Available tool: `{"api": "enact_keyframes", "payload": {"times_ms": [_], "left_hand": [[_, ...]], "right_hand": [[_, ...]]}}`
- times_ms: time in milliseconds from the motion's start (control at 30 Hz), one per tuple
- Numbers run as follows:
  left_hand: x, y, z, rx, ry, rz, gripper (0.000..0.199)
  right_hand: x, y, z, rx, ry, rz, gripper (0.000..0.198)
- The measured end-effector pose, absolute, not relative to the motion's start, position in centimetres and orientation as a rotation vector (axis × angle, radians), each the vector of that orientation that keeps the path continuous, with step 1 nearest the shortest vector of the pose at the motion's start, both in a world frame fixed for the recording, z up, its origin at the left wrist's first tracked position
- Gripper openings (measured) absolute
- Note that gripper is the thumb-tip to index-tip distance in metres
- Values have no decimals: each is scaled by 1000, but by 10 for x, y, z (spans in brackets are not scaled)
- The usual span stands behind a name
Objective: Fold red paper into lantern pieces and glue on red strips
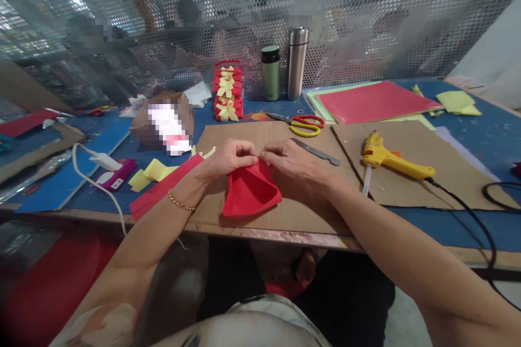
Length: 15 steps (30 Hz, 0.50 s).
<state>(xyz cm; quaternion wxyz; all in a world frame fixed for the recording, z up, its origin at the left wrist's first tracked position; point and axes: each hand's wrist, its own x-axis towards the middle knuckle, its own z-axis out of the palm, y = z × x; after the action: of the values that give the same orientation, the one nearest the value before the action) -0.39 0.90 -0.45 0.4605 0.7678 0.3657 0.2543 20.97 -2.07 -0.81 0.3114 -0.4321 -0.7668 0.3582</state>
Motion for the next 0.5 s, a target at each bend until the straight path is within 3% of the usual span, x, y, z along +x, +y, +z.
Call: {"api": "enact_keyframes", "payload": {"times_ms": [500], "left_hand": [[-5,11,-5,1924,918,679,22]], "right_hand": [[205,-21,-13,-1171,-2065,854,21]]}}
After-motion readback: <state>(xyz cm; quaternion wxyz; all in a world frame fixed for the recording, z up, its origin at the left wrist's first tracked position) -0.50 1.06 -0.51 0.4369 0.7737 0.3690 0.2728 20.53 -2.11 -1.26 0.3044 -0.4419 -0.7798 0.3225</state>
